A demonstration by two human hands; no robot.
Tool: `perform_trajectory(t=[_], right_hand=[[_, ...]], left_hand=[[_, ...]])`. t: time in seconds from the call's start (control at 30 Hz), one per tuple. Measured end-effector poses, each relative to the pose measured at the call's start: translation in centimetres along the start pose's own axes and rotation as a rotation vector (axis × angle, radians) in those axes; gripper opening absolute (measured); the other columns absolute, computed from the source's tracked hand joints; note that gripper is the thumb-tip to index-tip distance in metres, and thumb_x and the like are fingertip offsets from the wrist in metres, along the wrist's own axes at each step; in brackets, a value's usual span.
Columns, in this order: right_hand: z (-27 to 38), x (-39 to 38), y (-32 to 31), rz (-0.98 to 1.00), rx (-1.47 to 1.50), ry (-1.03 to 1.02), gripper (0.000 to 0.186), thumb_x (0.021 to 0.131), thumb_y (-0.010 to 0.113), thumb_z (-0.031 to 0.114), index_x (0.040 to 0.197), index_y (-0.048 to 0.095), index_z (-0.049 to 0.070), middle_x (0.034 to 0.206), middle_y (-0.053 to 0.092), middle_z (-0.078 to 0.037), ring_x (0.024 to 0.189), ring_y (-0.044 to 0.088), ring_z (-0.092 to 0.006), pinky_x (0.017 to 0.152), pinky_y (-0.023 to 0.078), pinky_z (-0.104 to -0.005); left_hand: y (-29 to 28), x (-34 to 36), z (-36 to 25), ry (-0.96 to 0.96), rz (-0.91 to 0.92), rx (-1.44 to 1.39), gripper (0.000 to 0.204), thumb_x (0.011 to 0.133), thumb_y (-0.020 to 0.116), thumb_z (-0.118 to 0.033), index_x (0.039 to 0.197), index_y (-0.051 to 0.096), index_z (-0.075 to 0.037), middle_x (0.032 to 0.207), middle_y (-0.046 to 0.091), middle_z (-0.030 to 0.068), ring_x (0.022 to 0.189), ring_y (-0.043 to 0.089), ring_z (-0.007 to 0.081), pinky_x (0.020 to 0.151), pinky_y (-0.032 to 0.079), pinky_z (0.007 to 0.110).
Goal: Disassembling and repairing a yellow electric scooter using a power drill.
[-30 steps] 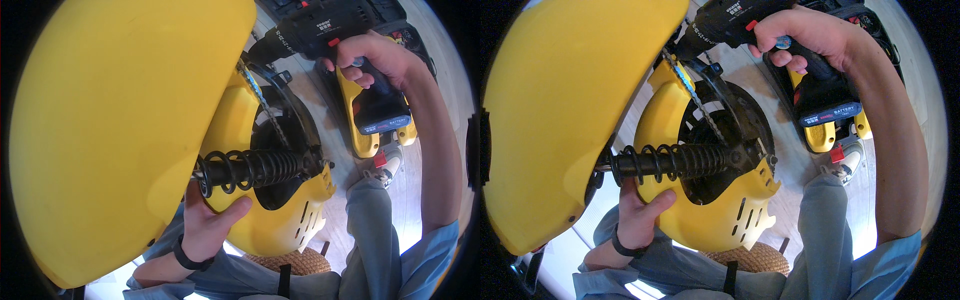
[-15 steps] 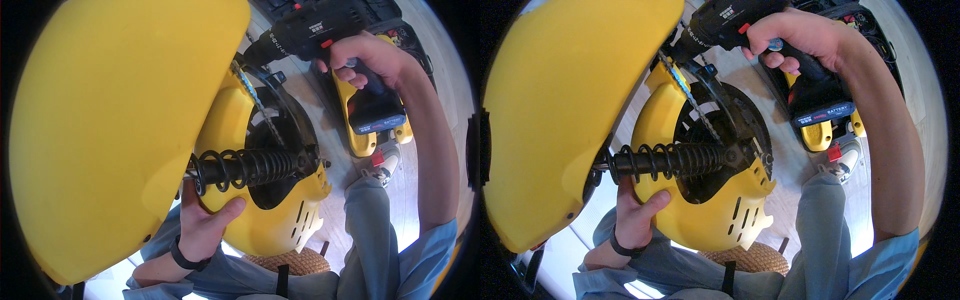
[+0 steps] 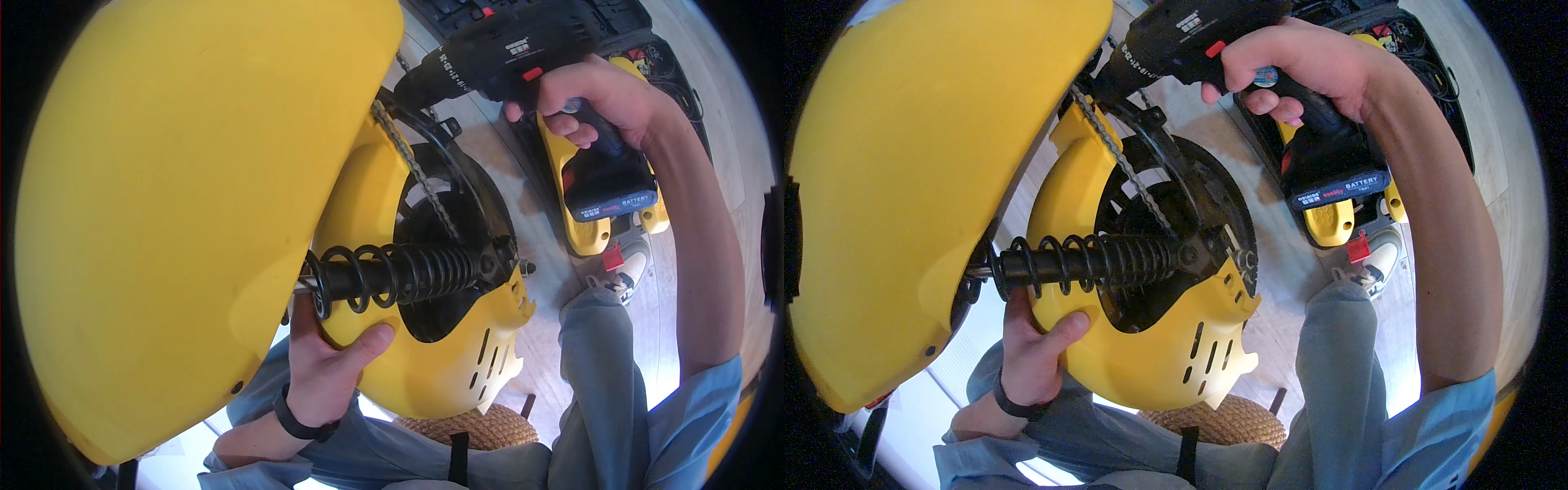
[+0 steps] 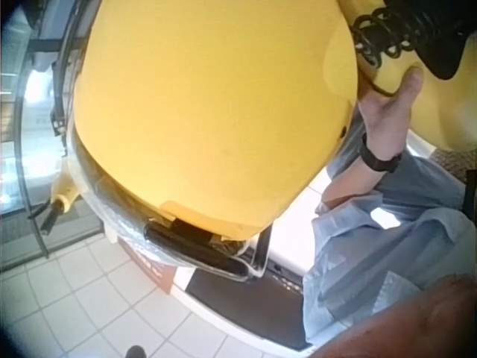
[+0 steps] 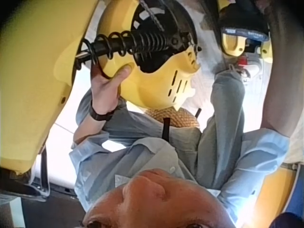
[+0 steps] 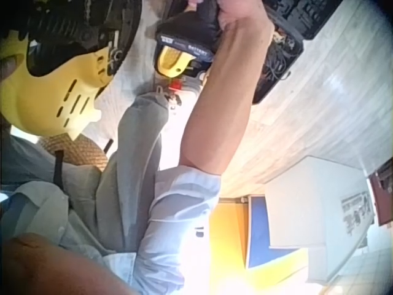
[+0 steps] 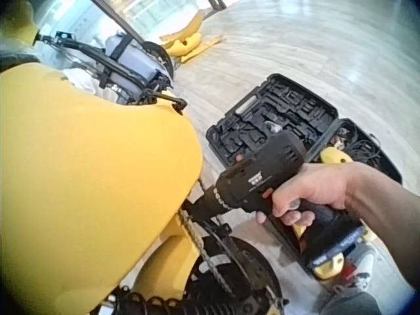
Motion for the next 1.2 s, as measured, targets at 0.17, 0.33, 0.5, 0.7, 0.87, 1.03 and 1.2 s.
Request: perform_trajectory(t=[0.17,0.33,0.5,0.7,0.87,1.03,1.2], right_hand=[[-1.2,-0.4,-0.8,-0.010,0.081,0.027,0.030,0.075,0.061,0.020,0.093,0.068,-0.003,0.056,0.051,0.000,0.042,0.041,-0.0044,0.040,0.034,-0.0188],[-1.2,-1.1,-0.9,-0.030,0.031,0.001,0.030,0.075,0.061,0.021,0.093,0.068,-0.002,0.057,0.050,0.000,0.043,0.041,-0.0044,0.040,0.033,-0.0182],[-2.0,-1.7,-1.1,-0.069,0.075,0.027,0.028,0.076,0.062,0.020,0.094,0.068,-0.001,0.059,0.051,0.001,0.044,0.040,-0.0041,0.042,0.034,-0.0180],[-2.4,-2.5,-0.2,-0.150,0.306,-0.026,0.027,0.078,0.064,0.015,0.099,0.068,-0.001,0.061,0.052,0.002,0.047,0.042,-0.0036,0.046,0.036,-0.0189],[-2.6,-3.2,0.1,-0.125,0.257,0.000,0.026,0.079,0.065,0.018,0.097,0.069,0.001,0.060,0.051,0.003,0.048,0.043,-0.0038,0.047,0.035,-0.0189],[-3.6,-3.4,0.0,-0.181,0.223,0.012,0.030,0.079,0.065,0.024,0.098,0.070,0.001,0.060,0.052,0.002,0.049,0.043,-0.0050,0.048,0.035,-0.0196],[-4.4,-3.9,-0.3,-0.177,0.223,0.016,0.031,0.080,0.063,0.024,0.098,0.069,0.000,0.060,0.051,0.002,0.049,0.043,-0.0055,0.048,0.035,-0.0210]], left_hand=[[0.2,0.2,0.3,-0.002,0.000,-0.012,0.067,0.075,0.078,0.002,0.129,0.038,-0.003,0.117,0.057,0.0118,0.107,0.062,0.0205,0.092,0.054,0.034],[0.2,0.1,0.1,0.017,-0.011,0.007,0.068,0.075,0.078,0.000,0.129,0.036,-0.003,0.116,0.058,0.0124,0.105,0.063,0.0205,0.091,0.055,0.034],[0.5,0.1,-0.2,0.033,-0.016,0.007,0.070,0.076,0.077,0.001,0.131,0.035,-0.003,0.116,0.057,0.0127,0.106,0.062,0.0210,0.091,0.054,0.034],[0.4,0.1,0.1,0.021,-0.002,-0.016,0.071,0.076,0.076,0.002,0.132,0.034,-0.003,0.118,0.057,0.0121,0.108,0.060,0.0202,0.092,0.053,0.035],[0.3,0.4,0.0,0.045,0.003,0.042,0.071,0.076,0.077,0.000,0.132,0.034,-0.003,0.119,0.055,0.0118,0.109,0.059,0.0203,0.093,0.052,0.034],[0.0,0.5,-0.5,0.104,0.052,0.115,0.071,0.076,0.078,-0.001,0.132,0.034,-0.003,0.121,0.054,0.0122,0.111,0.059,0.0214,0.093,0.052,0.035],[1.0,0.4,-0.6,0.068,0.072,0.038,0.074,0.078,0.076,-0.002,0.137,0.030,-0.003,0.125,0.053,0.0130,0.112,0.058,0.0219,0.094,0.052,0.035]])
Point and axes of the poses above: each hand's wrist, its own x-axis towards the middle knuckle, its own y-axis out of the palm, z = x × y, the point moved 9 cm from there along x, towards the middle knuckle
